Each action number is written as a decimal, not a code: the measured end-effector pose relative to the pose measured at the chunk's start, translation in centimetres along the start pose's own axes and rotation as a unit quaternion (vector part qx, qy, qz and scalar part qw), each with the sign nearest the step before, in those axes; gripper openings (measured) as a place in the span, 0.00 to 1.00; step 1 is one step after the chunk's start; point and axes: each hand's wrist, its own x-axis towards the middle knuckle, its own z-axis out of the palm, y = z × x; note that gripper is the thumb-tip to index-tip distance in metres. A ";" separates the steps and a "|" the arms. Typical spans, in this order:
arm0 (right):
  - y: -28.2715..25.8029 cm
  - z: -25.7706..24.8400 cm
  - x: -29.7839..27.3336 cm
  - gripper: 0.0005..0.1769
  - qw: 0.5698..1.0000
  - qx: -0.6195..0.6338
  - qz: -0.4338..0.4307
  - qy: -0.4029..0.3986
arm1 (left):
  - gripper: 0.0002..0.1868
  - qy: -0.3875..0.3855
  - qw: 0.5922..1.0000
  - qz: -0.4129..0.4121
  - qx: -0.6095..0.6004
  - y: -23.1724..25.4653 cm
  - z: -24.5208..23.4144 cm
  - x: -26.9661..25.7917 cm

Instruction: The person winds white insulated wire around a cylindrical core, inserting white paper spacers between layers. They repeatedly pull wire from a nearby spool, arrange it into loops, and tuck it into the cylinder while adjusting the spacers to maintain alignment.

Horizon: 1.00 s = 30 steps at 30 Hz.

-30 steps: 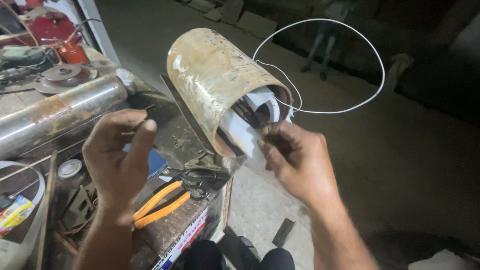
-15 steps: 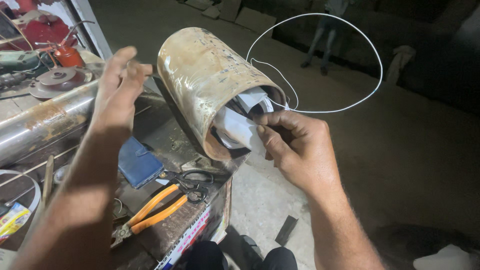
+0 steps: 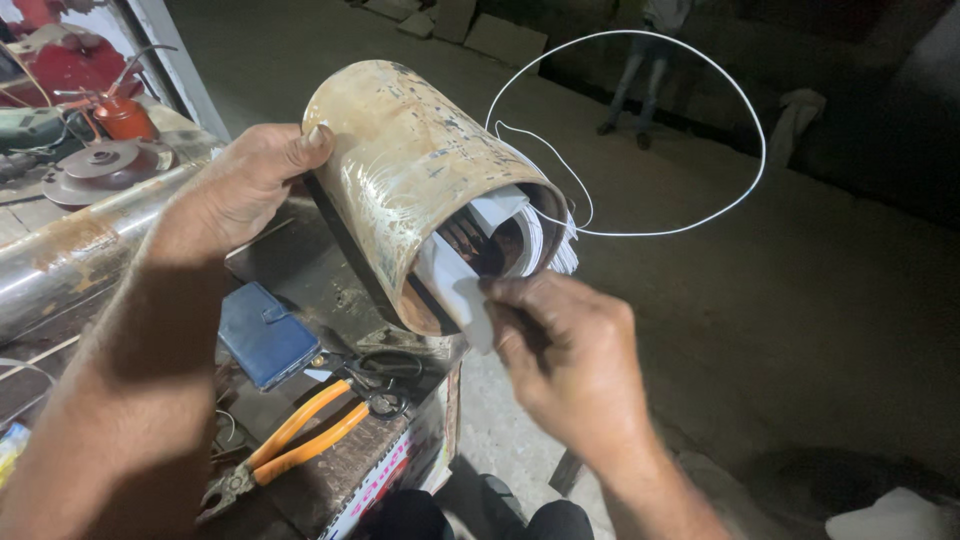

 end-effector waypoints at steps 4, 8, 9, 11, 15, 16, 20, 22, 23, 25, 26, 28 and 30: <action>-0.3 1.5 0.6 0.09 0.999 -0.045 0.005 0.015 | 0.47 -0.005 0.998 -0.041 -0.041 0.0 -0.6 0.5; -0.3 2.7 2.5 0.09 0.998 -0.069 -0.002 -0.002 | 0.45 0.009 0.995 -0.072 -0.068 0.0 -0.6 0.6; -0.4 2.7 2.8 0.08 0.996 -0.082 -0.020 -0.005 | 0.44 0.013 0.993 -0.084 -0.077 0.1 -0.5 0.6; -0.7 2.0 3.3 0.08 0.998 -0.045 -0.017 -0.043 | 0.44 0.006 0.997 -0.053 -0.060 0.3 -0.3 0.7; -1.0 1.0 3.3 0.12 0.996 0.019 -0.020 -0.083 | 0.45 0.020 1.000 0.002 -0.015 0.2 0.3 0.5; -0.8 1.3 3.2 0.10 0.997 0.010 -0.015 -0.069 | 0.45 0.033 0.999 0.001 -0.009 -0.1 0.5 0.4; -0.2 3.0 2.7 0.08 0.997 -0.059 0.027 -0.045 | 0.42 0.071 0.997 0.019 0.018 -0.8 1.3 0.1; 0.0 3.1 2.5 0.10 0.997 -0.057 0.029 -0.038 | 0.38 0.074 0.996 0.050 0.012 -0.8 1.6 0.0; 0.0 3.1 2.4 0.12 0.999 -0.030 0.017 -0.030 | 0.35 0.071 0.995 0.071 -0.003 -0.7 1.9 0.0; 0.0 2.6 1.8 0.14 1.000 -0.014 -0.007 -0.001 | 0.29 0.085 0.992 0.094 -0.024 -0.9 2.4 -0.4; -0.2 2.3 1.4 0.14 0.999 -0.027 -0.020 0.022 | 0.27 0.103 0.989 0.098 -0.031 -0.9 2.8 -0.4; -0.6 1.4 0.2 0.14 0.994 -0.070 -0.037 0.069 | 0.23 0.151 0.984 0.095 -0.009 -0.9 3.3 -0.6; -0.9 0.5 -1.4 0.11 0.985 -0.131 -0.051 0.097 | 0.23 0.203 0.972 0.105 0.048 -1.3 3.1 -1.4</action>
